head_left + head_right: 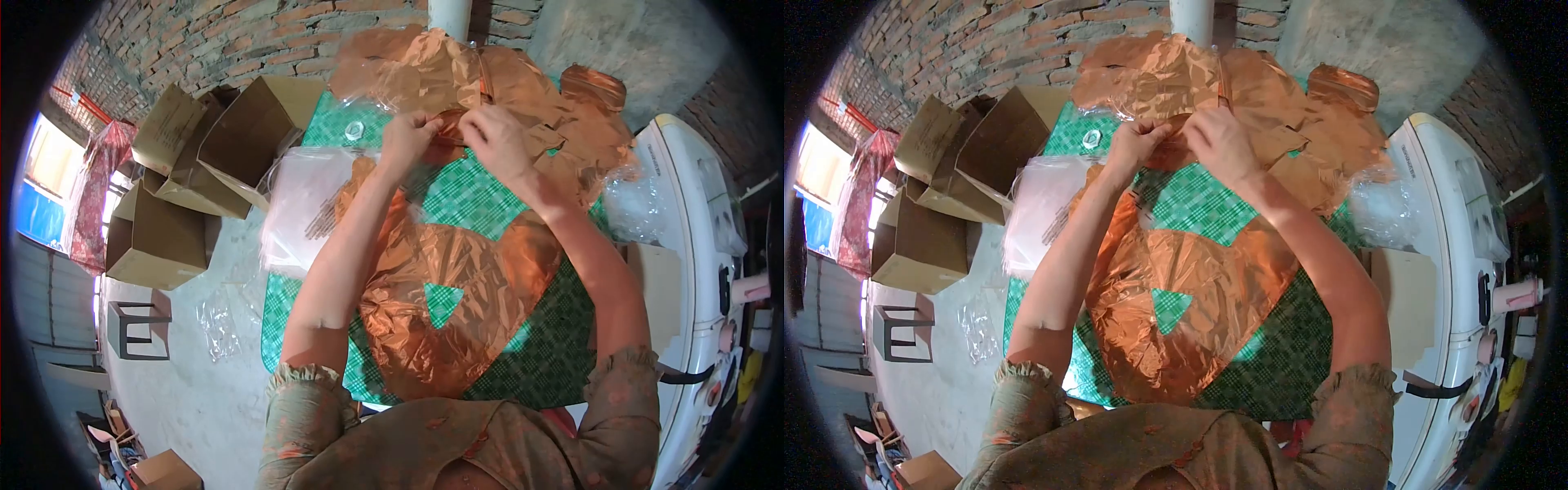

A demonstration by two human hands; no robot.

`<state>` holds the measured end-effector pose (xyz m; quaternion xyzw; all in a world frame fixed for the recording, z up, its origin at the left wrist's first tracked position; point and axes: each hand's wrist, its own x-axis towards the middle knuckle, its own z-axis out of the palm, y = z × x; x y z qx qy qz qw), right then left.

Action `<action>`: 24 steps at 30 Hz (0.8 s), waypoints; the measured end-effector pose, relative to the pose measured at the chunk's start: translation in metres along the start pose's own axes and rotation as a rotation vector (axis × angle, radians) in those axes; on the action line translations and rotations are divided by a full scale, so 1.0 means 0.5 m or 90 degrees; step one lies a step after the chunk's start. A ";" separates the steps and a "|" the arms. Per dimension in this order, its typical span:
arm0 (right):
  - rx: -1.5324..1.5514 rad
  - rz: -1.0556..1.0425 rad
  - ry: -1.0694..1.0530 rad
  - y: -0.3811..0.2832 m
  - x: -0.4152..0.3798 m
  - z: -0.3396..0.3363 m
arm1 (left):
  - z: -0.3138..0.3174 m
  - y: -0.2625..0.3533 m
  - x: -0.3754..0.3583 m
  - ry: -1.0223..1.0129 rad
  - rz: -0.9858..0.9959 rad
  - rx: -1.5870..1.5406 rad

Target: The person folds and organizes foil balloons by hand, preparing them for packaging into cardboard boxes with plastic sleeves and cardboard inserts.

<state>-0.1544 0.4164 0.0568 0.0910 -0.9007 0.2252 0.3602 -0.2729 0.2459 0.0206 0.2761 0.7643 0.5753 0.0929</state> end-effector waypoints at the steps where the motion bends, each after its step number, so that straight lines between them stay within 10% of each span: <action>1: -0.014 -0.035 -0.027 0.000 -0.009 0.009 | -0.001 0.013 -0.002 -0.006 0.001 0.018; 6: -0.126 -0.096 -0.412 0.024 -0.032 0.025 | 0.009 -0.010 0.011 0.039 -0.026 0.006; 12: -0.226 -0.211 -0.319 0.048 -0.029 0.061 | -0.010 0.047 0.038 0.086 0.051 0.201; 16: -0.267 0.071 -0.278 0.022 -0.015 0.107 | -0.019 0.095 0.060 0.122 0.161 0.248; 24: -0.374 0.078 -0.203 0.122 0.054 0.209 | -0.090 0.172 0.153 0.050 0.167 -0.034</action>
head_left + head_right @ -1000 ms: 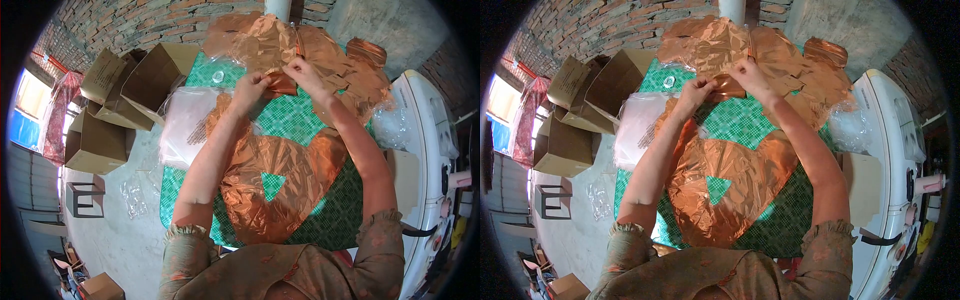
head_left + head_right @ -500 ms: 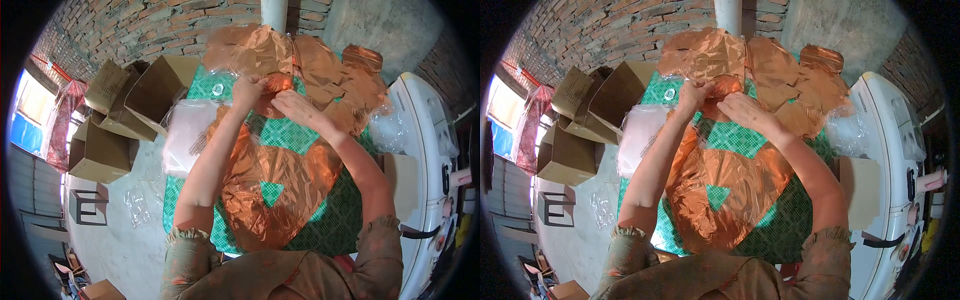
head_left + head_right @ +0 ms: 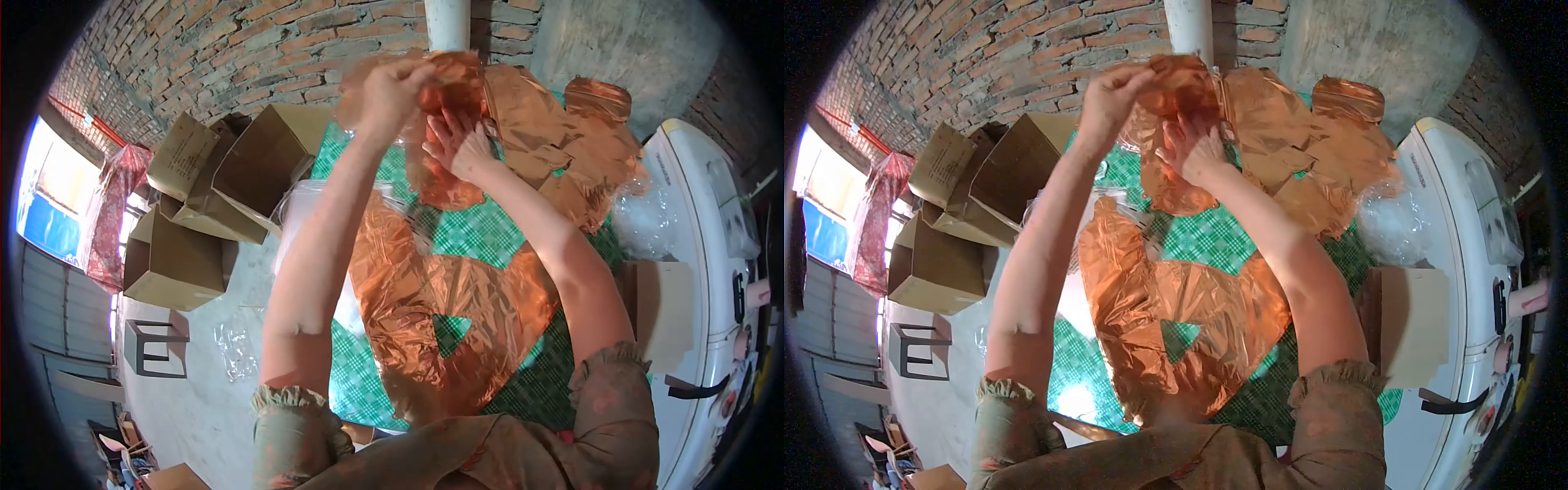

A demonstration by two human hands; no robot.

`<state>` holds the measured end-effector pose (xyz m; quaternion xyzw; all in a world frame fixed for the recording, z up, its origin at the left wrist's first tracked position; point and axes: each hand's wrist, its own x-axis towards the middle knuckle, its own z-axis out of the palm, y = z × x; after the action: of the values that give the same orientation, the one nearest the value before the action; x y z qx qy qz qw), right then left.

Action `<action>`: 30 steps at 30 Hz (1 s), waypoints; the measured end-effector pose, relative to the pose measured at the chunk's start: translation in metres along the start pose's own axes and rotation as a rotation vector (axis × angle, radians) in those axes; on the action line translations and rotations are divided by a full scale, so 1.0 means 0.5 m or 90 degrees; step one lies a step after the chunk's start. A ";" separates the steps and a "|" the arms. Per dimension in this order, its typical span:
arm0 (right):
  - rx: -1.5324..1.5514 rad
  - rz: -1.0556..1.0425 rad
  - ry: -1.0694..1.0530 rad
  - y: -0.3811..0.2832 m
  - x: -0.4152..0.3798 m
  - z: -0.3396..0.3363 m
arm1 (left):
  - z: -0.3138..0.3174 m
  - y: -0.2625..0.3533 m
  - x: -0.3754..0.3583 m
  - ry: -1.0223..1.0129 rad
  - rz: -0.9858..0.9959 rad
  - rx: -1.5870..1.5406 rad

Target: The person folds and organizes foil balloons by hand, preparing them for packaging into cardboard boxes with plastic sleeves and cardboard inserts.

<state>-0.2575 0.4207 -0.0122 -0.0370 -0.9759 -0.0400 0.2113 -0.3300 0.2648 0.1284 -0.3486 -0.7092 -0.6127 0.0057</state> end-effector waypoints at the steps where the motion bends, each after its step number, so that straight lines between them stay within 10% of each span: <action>1: -0.025 -0.010 0.000 0.008 0.018 0.017 | -0.014 0.038 0.010 0.009 0.023 -0.009; 9: -0.159 -0.149 0.098 0.076 0.133 0.122 | -0.149 0.305 0.036 0.060 0.178 -0.100; 13: -0.007 0.131 0.004 0.030 0.160 0.036 | -0.157 0.416 -0.022 0.186 0.391 -0.251; 16: 0.233 0.145 -0.061 0.062 0.215 0.053 | -0.283 0.444 -0.028 0.008 0.455 -0.187; 18: 0.117 0.117 0.179 0.082 0.231 0.148 | -0.295 0.461 -0.066 -0.024 0.455 -0.135; 23: 0.216 0.166 0.171 0.094 0.285 0.078 | -0.343 0.447 -0.090 -0.089 0.347 -0.081; 30: 0.907 0.124 0.251 0.164 0.041 -0.204 | -0.186 0.574 -0.160 0.044 0.208 -0.046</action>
<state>-0.2269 0.4940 0.0942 0.0304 -0.7016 0.6155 0.3577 -0.1645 0.1464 0.3649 -0.4380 -0.6199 -0.6403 0.1173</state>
